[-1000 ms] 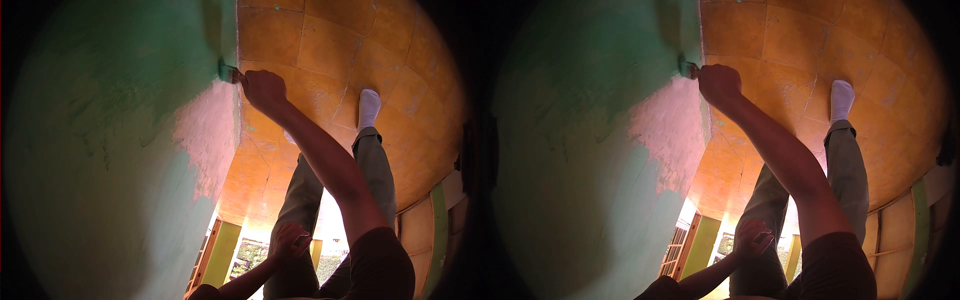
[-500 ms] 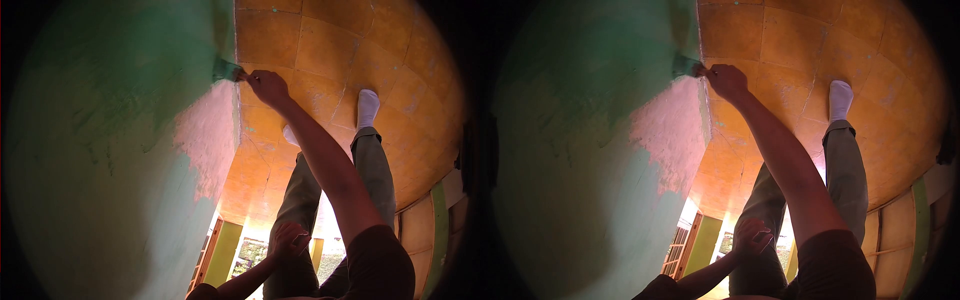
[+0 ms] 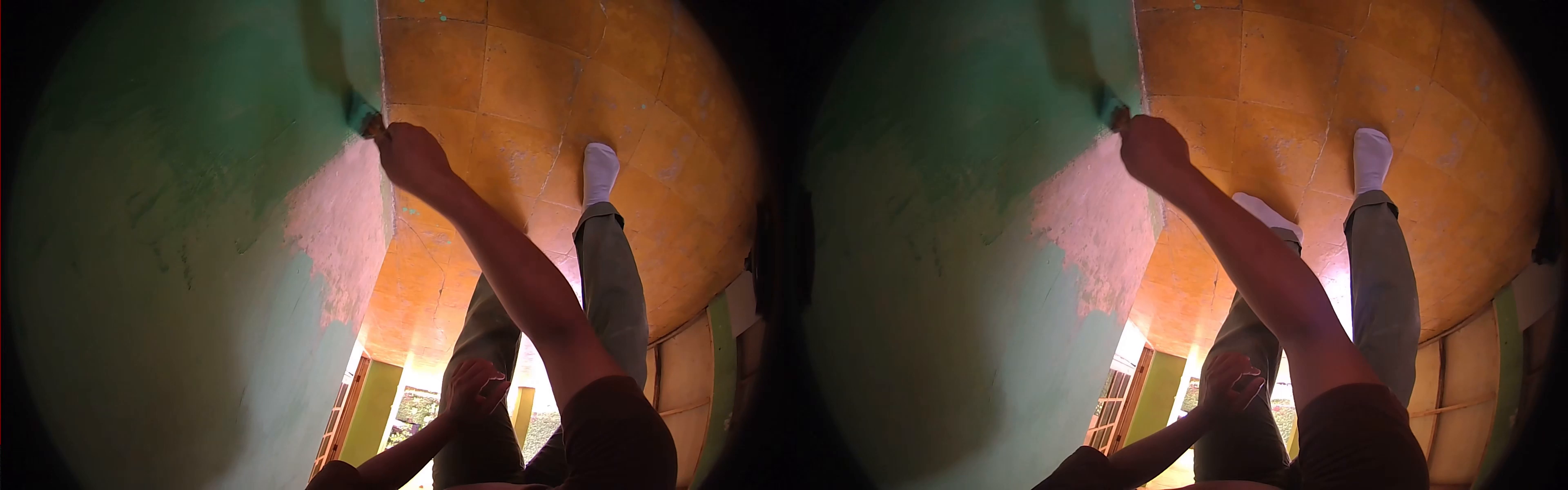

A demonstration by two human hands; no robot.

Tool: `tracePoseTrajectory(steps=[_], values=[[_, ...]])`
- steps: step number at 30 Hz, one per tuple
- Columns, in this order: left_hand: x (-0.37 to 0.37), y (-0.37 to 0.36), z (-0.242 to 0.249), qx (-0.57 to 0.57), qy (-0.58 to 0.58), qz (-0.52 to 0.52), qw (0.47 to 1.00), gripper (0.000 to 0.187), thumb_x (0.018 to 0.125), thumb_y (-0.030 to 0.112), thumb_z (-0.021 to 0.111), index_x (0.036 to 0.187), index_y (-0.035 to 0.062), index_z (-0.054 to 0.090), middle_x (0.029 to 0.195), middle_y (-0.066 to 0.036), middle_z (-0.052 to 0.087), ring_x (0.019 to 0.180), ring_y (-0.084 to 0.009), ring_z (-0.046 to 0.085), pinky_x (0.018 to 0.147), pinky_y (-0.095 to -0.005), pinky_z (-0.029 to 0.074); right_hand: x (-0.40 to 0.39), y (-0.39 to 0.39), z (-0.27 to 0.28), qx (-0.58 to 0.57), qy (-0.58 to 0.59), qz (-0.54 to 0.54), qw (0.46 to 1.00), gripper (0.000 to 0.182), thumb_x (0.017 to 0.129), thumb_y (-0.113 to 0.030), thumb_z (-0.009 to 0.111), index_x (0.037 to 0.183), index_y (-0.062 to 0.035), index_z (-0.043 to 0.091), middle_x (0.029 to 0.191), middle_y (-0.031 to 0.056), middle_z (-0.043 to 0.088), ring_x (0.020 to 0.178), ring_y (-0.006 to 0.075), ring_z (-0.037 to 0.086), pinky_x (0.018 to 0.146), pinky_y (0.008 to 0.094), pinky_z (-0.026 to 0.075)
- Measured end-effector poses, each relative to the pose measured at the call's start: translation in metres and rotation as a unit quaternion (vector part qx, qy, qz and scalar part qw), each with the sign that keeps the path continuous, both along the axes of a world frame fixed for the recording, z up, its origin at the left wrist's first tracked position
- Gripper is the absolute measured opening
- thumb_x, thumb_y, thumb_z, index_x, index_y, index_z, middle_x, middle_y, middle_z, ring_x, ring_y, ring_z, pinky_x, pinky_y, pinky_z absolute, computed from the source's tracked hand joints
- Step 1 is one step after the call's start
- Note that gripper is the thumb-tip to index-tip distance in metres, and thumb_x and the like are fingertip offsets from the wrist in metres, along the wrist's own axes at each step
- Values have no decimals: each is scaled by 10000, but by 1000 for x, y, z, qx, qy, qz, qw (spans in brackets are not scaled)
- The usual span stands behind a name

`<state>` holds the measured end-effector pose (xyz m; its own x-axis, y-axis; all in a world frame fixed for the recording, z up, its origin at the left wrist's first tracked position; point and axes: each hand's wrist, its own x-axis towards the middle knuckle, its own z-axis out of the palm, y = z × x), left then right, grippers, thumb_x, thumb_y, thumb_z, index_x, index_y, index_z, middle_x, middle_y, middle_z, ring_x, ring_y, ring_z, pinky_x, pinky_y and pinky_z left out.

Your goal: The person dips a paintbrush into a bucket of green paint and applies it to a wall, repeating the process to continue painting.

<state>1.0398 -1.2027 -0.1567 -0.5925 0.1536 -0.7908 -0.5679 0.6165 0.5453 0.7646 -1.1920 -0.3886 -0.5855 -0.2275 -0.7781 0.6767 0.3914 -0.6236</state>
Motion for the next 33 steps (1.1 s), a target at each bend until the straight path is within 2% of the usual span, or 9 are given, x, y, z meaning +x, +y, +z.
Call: tracePoseTrajectory(steps=[3, 5, 9, 13, 16, 18, 20, 24, 33], values=[[-3, 1, 0, 0, -8, -1, 1000, 186, 688, 132, 772, 809, 56, 652, 864, -122, 625, 836, -311, 613, 756, -405, 468, 6, 20, 38, -48, 29, -32, 998, 354, 960, -297, 488, 871, -6, 669, 824, 217, 669, 767, 377, 648, 692, 481, 495], [-5, 1, 0, 0, -9, -3, 1000, 185, 687, 133, 772, 807, 57, 652, 863, -123, 623, 834, -310, 612, 754, -405, 468, 9, 38, 61, -152, 88, -52, 983, 337, 945, -331, 556, 931, -18, 683, 710, 161, 643, 643, 282, 622, 616, 385, 469], [-6, 2, 1, 0, -18, -1, 1000, 182, 685, 130, 772, 799, 56, 651, 862, -124, 623, 833, -310, 610, 748, -404, 469, 16, 45, 46, -303, 147, -76, 939, 318, 931, -356, 584, 958, -62, 702, 685, 121, 638, 603, 197, 590, 590, 333, 455], [-2, 2, 1, -3, -17, 6, 1000, 182, 683, 126, 774, 797, 55, 651, 862, -125, 622, 833, -312, 609, 745, -402, 469, 11, 23, -31, -188, 132, -24, 973, 321, 914, -399, 604, 923, -96, 713, 694, 88, 651, 602, 154, 570, 587, 305, 445], [-4, 3, 1, -8, 5, 5, 1000, 168, 719, 152, 753, 803, 72, 632, 847, -99, 618, 815, -293, 599, 723, -385, 466, 7, 23, -83, -118, 70, 16, 990, 360, 907, -440, 595, 887, -102, 717, 710, 95, 658, 640, 192, 609, 604, 331, 469], [-5, 3, 1, -11, 5, 1, 1000, 171, 719, 154, 755, 809, 72, 635, 855, -102, 622, 823, -294, 601, 728, -385, 467, 5, 27, -100, 63, 9, 129, 990, 294, 900, -391, 575, 936, -136, 716, 913, 98, 700, 855, 279, 667, 724, 408, 520], [-4, 4, 1, -9, 6, -1, 1000, 174, 719, 155, 756, 815, 71, 638, 864, -104, 625, 831, -295, 603, 734, -385, 467, 8, 21, -109, 109, 26, 135, 985, 280, 912, -338, 550, 925, -103, 702, 881, 124, 692, 813, 304, 665, 704, 424, 522], [1, 4, 0, 2, -1, 19, 1000, 184, 696, 129, 767, 813, 62, 642, 862, -118, 626, 837, -307, 607, 742, -396, 470, -1, 13, -80, 123, 115, 151, 974, 215, 906, -188, 502, 937, -63, 674, 878, 154, 682, 776, 333, 667, 689, 450, 528], [2, 7, 0, 10, -15, 22, 1000, 189, 678, 103, 776, 807, 53, 648, 861, -132, 631, 846, -313, 617, 756, -406, 476, 10, 43, 51, -7, 319, 41, 947, 182, 909, -263, 599, 901, -93, 666, 738, 74, 626, 645, 256, 624, 558, 374, 486]])
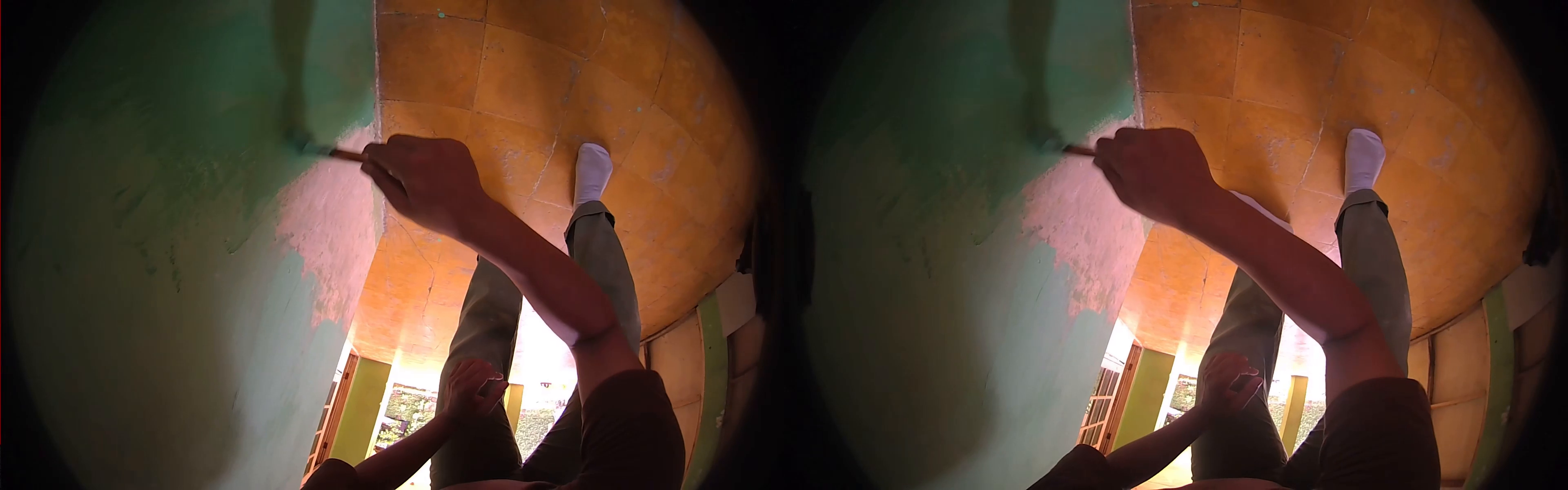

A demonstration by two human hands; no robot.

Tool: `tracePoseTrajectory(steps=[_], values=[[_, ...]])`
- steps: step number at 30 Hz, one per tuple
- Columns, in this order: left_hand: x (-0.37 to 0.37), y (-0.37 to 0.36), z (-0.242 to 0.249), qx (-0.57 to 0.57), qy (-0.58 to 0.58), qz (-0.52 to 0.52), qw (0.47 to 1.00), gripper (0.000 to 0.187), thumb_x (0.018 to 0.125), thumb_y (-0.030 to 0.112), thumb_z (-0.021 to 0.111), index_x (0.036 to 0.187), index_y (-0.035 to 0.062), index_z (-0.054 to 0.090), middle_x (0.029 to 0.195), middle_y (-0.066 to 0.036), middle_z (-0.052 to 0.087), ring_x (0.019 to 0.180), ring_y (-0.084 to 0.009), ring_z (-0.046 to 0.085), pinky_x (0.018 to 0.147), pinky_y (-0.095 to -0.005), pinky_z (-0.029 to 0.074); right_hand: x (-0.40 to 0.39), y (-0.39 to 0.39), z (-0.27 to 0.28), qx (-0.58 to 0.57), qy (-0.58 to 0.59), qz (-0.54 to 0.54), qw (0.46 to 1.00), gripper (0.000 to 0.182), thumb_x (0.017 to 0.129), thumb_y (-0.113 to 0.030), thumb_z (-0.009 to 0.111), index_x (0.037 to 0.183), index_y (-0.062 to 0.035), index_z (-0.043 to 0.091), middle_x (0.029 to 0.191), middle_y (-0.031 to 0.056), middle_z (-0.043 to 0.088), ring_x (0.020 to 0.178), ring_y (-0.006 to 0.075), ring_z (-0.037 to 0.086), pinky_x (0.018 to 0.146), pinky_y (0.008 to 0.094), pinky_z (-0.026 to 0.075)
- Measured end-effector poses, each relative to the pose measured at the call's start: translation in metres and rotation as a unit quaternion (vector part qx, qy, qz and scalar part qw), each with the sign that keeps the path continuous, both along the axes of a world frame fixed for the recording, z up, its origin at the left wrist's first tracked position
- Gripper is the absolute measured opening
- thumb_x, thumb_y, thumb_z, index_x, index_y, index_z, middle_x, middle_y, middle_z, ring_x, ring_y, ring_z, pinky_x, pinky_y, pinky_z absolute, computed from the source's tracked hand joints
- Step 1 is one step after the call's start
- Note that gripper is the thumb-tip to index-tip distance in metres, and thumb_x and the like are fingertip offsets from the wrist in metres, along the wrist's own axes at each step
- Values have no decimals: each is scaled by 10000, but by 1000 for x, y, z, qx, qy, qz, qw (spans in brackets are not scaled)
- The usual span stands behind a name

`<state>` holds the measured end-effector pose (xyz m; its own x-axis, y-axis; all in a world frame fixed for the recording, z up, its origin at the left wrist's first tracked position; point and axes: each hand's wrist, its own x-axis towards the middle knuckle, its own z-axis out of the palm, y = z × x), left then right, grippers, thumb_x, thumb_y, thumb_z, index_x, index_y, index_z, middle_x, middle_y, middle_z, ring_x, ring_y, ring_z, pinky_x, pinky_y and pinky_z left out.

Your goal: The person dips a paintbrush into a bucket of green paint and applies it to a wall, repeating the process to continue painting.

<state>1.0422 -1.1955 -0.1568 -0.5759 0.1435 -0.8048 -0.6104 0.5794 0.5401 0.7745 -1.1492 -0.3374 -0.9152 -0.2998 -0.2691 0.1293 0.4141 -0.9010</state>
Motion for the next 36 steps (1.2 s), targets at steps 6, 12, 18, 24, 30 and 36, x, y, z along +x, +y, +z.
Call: tracePoseTrajectory(steps=[6, 12, 18, 24, 30, 36], values=[[-10, 1, 1, 0, -2, 0, 1000, 190, 673, 107, 779, 802, 54, 650, 860, -133, 628, 841, -314, 614, 751, -405, 476, 7, -5, -30, -237, 7, -57, 970, 141, 921, -234, 609, 950, -104, 655, 747, 75, 640, 662, 231, 626, 571, 345, 481], [-4, 0, -1, -5, 5, -3, 1000, 192, 665, 102, 780, 797, 55, 648, 858, -128, 627, 827, -310, 611, 738, -404, 473, 7, -24, -141, -18, -262, 61, 963, 410, 980, -451, 426, 993, -95, 628, 756, 150, 636, 736, 323, 631, 671, 435, 469], [-1, 0, -2, -3, 32, -1, 999, 177, 697, 122, 763, 798, 71, 627, 819, -93, 619, 789, -291, 598, 705, -376, 464, 30, -30, -159, 189, -256, 79, 945, 299, 942, -331, 495, 970, -73, 644, 813, 109, 674, 811, 269, 668, 671, 423, 516], [-5, 1, -1, -6, 18, -8, 1000, 183, 685, 119, 769, 799, 66, 636, 837, -108, 624, 808, -300, 606, 720, -391, 471, 20, -47, -87, 149, -194, 124, 962, 208, 943, -233, 513, 935, -80, 653, 834, 102, 679, 737, 263, 670, 586, 403, 504], [-3, 3, 0, -4, 2, -5, 1000, 180, 678, 116, 773, 800, 61, 652, 861, -129, 634, 834, -312, 614, 746, -406, 473, 30, -17, -24, 61, 26, 50, 997, 262, 926, -344, 563, 839, -97, 578, 683, 65, 601, 622, 240, 617, 507, 378, 465], [-6, 3, 1, -9, -3, -3, 1000, 175, 684, 120, 770, 799, 59, 653, 869, -133, 635, 836, -317, 613, 752, -412, 474, 31, 2, -51, 13, 172, 40, 984, 176, 895, -322, 607, 894, -156, 550, 770, 15, 523, 716, 199, 611, 539, 351, 493]])
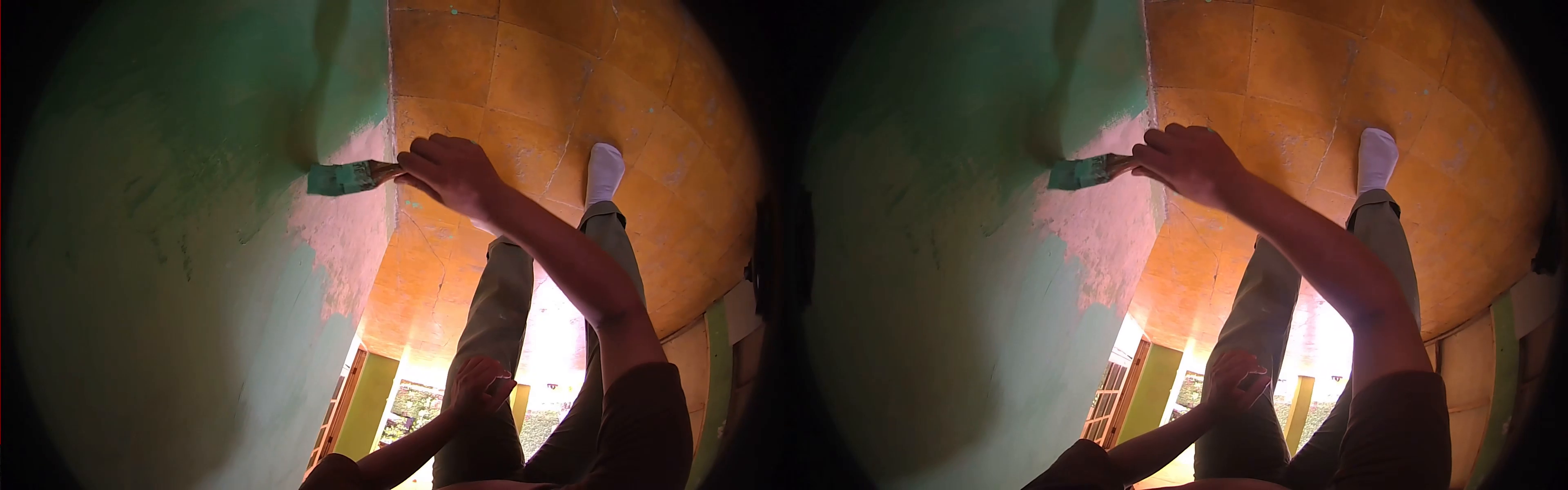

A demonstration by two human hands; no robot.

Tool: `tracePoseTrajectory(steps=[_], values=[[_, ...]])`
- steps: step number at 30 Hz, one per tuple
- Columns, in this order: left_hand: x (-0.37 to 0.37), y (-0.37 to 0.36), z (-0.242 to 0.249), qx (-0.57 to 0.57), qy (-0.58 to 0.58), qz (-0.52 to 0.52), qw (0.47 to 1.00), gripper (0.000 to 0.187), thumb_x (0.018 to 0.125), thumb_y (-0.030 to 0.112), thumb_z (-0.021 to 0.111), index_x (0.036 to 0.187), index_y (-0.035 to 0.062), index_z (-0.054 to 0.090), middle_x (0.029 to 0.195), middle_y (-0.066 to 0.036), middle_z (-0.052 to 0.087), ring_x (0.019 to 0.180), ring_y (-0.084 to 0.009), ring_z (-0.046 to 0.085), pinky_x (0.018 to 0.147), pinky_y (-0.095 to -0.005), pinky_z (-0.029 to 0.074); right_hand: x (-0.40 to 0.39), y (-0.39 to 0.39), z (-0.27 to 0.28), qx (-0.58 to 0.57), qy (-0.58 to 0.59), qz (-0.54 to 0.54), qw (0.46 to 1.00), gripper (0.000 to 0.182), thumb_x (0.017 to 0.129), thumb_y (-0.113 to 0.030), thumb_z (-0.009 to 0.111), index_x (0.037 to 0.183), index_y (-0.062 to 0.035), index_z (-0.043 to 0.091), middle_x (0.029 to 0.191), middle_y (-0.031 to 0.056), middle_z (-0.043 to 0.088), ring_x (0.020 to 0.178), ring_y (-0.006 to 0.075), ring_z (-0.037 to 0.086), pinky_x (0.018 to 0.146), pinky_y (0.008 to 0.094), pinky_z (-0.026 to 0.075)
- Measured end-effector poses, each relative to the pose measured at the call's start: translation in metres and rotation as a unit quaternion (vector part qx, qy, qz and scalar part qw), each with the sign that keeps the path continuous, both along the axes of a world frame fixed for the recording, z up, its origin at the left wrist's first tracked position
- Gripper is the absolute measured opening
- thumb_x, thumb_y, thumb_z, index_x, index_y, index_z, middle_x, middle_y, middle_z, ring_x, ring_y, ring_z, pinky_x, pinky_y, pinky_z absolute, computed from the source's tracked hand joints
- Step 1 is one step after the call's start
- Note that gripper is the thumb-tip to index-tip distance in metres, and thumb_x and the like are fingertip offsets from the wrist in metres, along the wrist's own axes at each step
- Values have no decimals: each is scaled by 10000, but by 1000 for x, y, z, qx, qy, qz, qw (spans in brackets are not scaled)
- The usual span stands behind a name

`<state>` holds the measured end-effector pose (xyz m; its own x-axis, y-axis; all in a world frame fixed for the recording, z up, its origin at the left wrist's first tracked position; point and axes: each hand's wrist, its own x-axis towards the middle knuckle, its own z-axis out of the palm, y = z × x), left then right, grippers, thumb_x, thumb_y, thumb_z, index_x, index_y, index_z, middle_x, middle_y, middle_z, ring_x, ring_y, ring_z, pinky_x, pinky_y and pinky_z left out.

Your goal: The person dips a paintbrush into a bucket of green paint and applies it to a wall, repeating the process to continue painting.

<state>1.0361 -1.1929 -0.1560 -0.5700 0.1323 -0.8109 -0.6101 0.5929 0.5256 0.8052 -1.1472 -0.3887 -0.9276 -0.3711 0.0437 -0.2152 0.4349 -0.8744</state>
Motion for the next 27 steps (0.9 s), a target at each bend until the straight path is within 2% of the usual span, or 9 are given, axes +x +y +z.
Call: tracePoseTrajectory(steps=[3, 7, 10, 12, 13, 15, 21, 25, 27], values=[[-1, -1, 0, 2, 1, -6, 1000, 178, 682, 123, 771, 798, 58, 652, 879, -136, 634, 839, -318, 612, 755, -414, 475, -7, -7, -29, -99, -55, 45, 993, 195, 898, -297, 620, 1005, -144, 564, 812, 51, 583, 745, 264, 613, 594, 381, 483], [5, -3, 0, 3, -9, -13, 1000, 187, 680, 134, 773, 805, 58, 656, 890, -133, 633, 858, -319, 611, 772, -415, 473, -8, -17, -87, -86, -136, 72, 984, 214, 944, -345, 542, 1004, -141, 561, 846, 67, 614, 762, 281, 620, 631, 409, 486], [0, -3, 1, -2, -14, -17, 1000, 194, 675, 132, 777, 809, 58, 658, 894, -131, 632, 871, -319, 610, 779, -414, 473, -2, -7, -124, 22, -232, 106, 967, 271, 969, -378, 478, 1018, -125, 565, 871, 85, 640, 807, 302, 633, 674, 435, 495], [1, -3, 1, -1, -7, -14, 1000, 195, 674, 133, 778, 810, 59, 659, 895, -129, 633, 874, -318, 610, 780, -414, 473, 1, -1, -138, 253, -318, 141, 903, 241, 954, -294, 497, 1099, -130, 597, 946, 98, 668, 872, 278, 659, 706, 423, 528], [2, -3, 2, -1, -1, -11, 1000, 196, 674, 133, 778, 812, 60, 659, 896, -127, 634, 877, -318, 611, 781, -414, 474, 4, -3, -138, 254, -317, 140, 903, 241, 954, -294, 497, 1099, -130, 597, 946, 98, 668, 872, 278, 659, 706, 423, 528], [2, -3, 2, 0, 2, -11, 1000, 196, 676, 135, 778, 813, 61, 659, 897, -126, 634, 877, -318, 611, 781, -415, 474, 12, -7, -133, 229, -351, 54, 906, 265, 963, -311, 481, 1039, -75, 576, 898, 136, 665, 848, 329, 651, 693, 461, 511], [5, -6, 1, 1, -7, -11, 1000, 207, 670, 133, 785, 820, 63, 661, 884, -125, 635, 869, -316, 614, 774, -414, 478, -8, -51, -56, 148, -333, 49, 930, 301, 962, -291, 490, 865, -35, 615, 783, 149, 659, 719, 326, 651, 610, 466, 497], [1, -4, 1, 5, 3, -12, 1000, 210, 666, 126, 786, 818, 60, 658, 868, -127, 636, 860, -312, 616, 768, -409, 482, -8, -30, -7, 122, -337, 50, 932, 302, 963, -314, 499, 864, -59, 627, 763, 132, 655, 678, 306, 640, 582, 442, 485], [6, -5, -1, 9, -4, -12, 1000, 209, 669, 130, 784, 820, 60, 658, 871, -127, 636, 863, -313, 615, 769, -411, 481, -3, -20, 15, 36, -287, 29, 957, 301, 958, -342, 518, 884, -78, 641, 710, 111, 630, 617, 282, 608, 554, 420, 458]])
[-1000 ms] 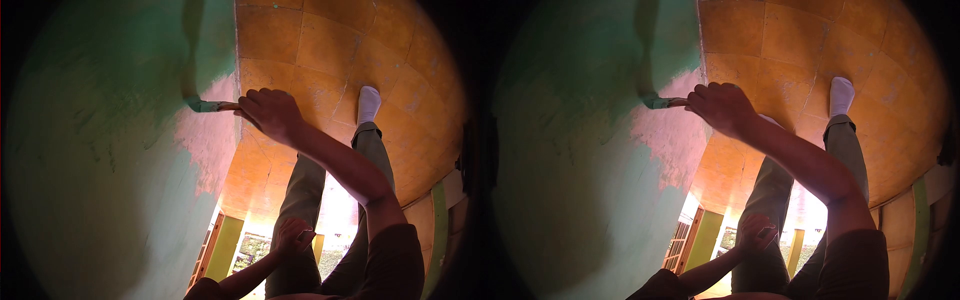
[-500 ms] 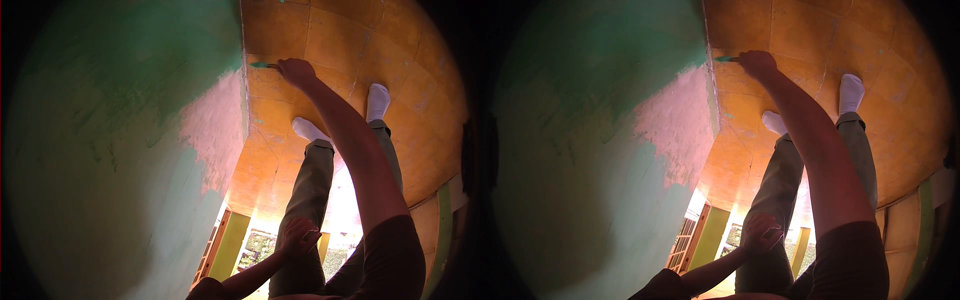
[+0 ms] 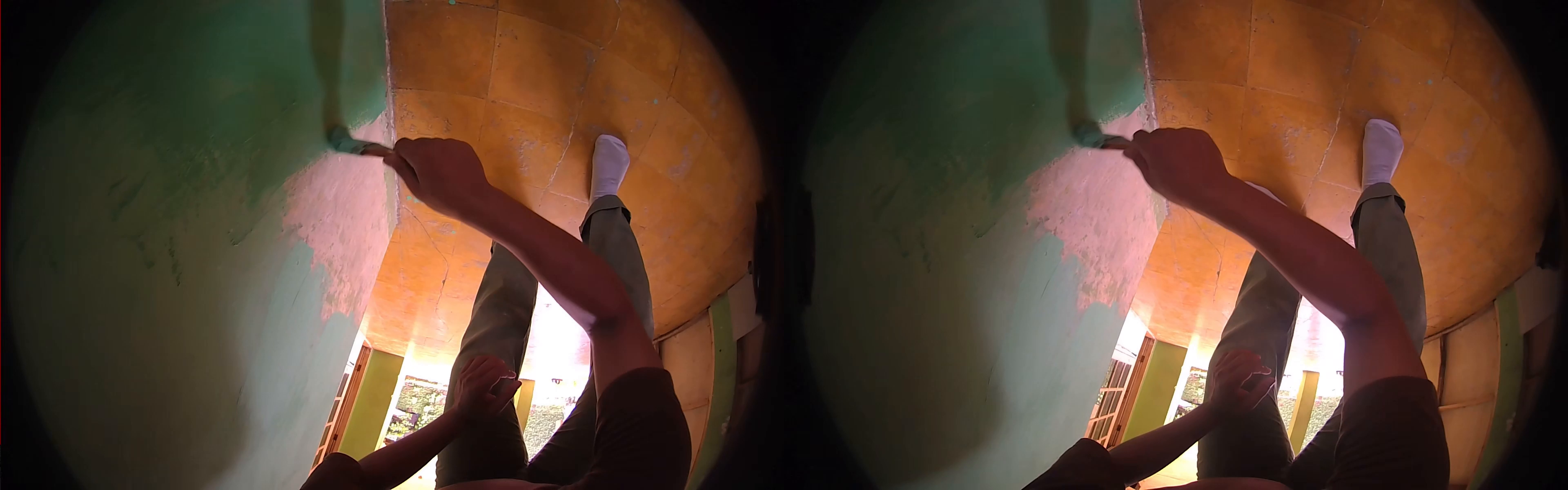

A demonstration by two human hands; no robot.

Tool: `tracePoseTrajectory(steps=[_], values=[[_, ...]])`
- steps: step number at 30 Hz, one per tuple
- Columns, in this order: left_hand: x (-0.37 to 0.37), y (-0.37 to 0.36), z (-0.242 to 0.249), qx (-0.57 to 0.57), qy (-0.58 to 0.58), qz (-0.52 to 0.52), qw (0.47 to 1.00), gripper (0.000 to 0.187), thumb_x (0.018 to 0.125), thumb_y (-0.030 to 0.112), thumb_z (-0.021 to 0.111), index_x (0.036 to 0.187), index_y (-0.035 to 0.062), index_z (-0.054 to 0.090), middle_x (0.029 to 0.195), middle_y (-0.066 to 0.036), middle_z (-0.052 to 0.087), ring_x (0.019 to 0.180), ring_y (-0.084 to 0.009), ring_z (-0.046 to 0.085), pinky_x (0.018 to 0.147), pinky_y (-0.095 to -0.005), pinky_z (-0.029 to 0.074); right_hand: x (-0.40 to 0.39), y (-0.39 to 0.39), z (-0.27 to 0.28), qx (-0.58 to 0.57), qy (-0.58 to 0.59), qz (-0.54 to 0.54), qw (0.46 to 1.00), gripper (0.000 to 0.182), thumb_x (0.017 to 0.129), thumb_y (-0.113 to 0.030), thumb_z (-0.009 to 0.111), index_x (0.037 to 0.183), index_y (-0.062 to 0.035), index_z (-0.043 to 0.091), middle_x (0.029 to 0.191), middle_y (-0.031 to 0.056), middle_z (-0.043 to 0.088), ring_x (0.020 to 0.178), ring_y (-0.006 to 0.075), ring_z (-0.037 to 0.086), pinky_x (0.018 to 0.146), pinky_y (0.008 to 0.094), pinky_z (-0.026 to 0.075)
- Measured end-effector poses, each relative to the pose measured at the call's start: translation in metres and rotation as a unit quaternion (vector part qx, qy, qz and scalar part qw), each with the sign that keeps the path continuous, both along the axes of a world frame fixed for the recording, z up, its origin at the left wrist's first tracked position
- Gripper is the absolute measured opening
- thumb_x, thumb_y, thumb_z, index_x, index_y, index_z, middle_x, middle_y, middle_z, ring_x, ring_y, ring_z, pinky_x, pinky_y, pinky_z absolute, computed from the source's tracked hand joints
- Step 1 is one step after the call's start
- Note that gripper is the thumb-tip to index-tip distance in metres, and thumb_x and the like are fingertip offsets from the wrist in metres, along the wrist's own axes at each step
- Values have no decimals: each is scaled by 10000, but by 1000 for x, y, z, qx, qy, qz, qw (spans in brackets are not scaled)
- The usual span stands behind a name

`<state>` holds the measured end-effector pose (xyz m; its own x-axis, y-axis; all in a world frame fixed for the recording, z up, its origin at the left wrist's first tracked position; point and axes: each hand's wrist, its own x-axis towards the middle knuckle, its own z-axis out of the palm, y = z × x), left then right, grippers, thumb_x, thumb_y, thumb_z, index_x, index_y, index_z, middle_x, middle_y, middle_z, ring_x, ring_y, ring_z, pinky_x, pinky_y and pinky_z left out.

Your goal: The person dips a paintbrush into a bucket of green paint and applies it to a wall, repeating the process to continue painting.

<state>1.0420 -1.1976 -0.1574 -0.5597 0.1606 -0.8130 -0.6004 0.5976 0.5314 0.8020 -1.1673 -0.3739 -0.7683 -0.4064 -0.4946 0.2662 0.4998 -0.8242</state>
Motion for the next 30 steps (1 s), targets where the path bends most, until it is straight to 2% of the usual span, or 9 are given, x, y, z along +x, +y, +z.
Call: tracePoseTrajectory(steps=[1, 4, 9, 12, 14, 17, 21, 27, 30], values=[[2, -1, 0, 1, -6, -1, 1000, 208, 672, 135, 782, 821, 60, 658, 873, -127, 637, 865, -314, 615, 771, -413, 480, 0, 5, 5, 1, -2, 0, 1000, 301, 958, -342, 518, 884, -78, 641, 710, 111, 630, 617, 282, 608, 554, 420, 458], [2, -2, 1, -3, -5, -1, 1000, 210, 669, 136, 786, 821, 61, 660, 884, -127, 637, 871, -315, 614, 778, -418, 476, 8, 14, -2, -237, -66, -122, 962, 285, 963, -322, 531, 936, -69, 661, 615, 56, 540, 517, 202, 479, 541, 348, 407], [-6, -4, 3, -7, 4, 0, 1000, 204, 668, 139, 786, 810, 61, 661, 890, -128, 637, 877, -315, 613, 782, -414, 472, 21, -17, -74, -302, -200, -174, 916, 332, 969, -349, 535, 880, -48, 642, 615, 6, 450, 613, 87, 431, 571, 286, 384], [-5, -6, 2, -5, 15, 1, 1000, 198, 677, 147, 782, 808, 59, 660, 890, -127, 634, 870, -316, 611, 775, -410, 470, 13, -15, -104, -168, -261, -108, 944, 404, 967, -411, 506, 875, -47, 655, 656, 48, 541, 647, 142, 527, 602, 317, 422], [-5, -10, 2, -5, 22, -5, 1000, 196, 682, 149, 779, 808, 58, 660, 889, -127, 633, 863, -317, 610, 768, -408, 470, 10, -17, -117, 17, -176, -38, 984, 435, 953, -455, 477, 907, -78, 690, 839, 125, 681, 790, 264, 655, 703, 398, 501], [-5, -13, 3, -3, -2, -3, 1000, 195, 685, 142, 777, 808, 51, 657, 883, -128, 627, 838, -316, 604, 744, -404, 470, 3, -18, -117, 101, -232, -28, 967, 525, 961, -504, 409, 951, -53, 679, 911, 153, 687, 886, 320, 659, 754, 450, 510], [-8, -14, 1, -3, 23, -15, 1000, 201, 682, 135, 777, 812, 44, 653, 862, -130, 620, 809, -314, 597, 716, -398, 470, 4, -36, -108, 120, -250, -42, 960, 551, 982, -481, 368, 967, -14, 660, 931, 178, 680, 910, 333, 654, 774, 470, 504], [2, -13, -1, 3, 32, -29, 999, 201, 671, 124, 780, 797, 53, 642, 835, -117, 615, 788, -306, 595, 700, -392, 466, -11, -25, 5, -3, -246, -31, 969, 427, 994, -303, 377, 932, 10, 660, 853, 215, 667, 799, 368, 656, 704, 491, 505], [7, -11, -2, 3, 38, -32, 999, 200, 668, 118, 781, 782, 57, 629, 822, -107, 615, 779, -302, 595, 698, -389, 463, -14, -12, 54, -52, -155, -25, 986, 554, 997, -446, 374, 765, -5, 614, 677, 203, 620, 670, 384, 622, 612, 497, 468]])
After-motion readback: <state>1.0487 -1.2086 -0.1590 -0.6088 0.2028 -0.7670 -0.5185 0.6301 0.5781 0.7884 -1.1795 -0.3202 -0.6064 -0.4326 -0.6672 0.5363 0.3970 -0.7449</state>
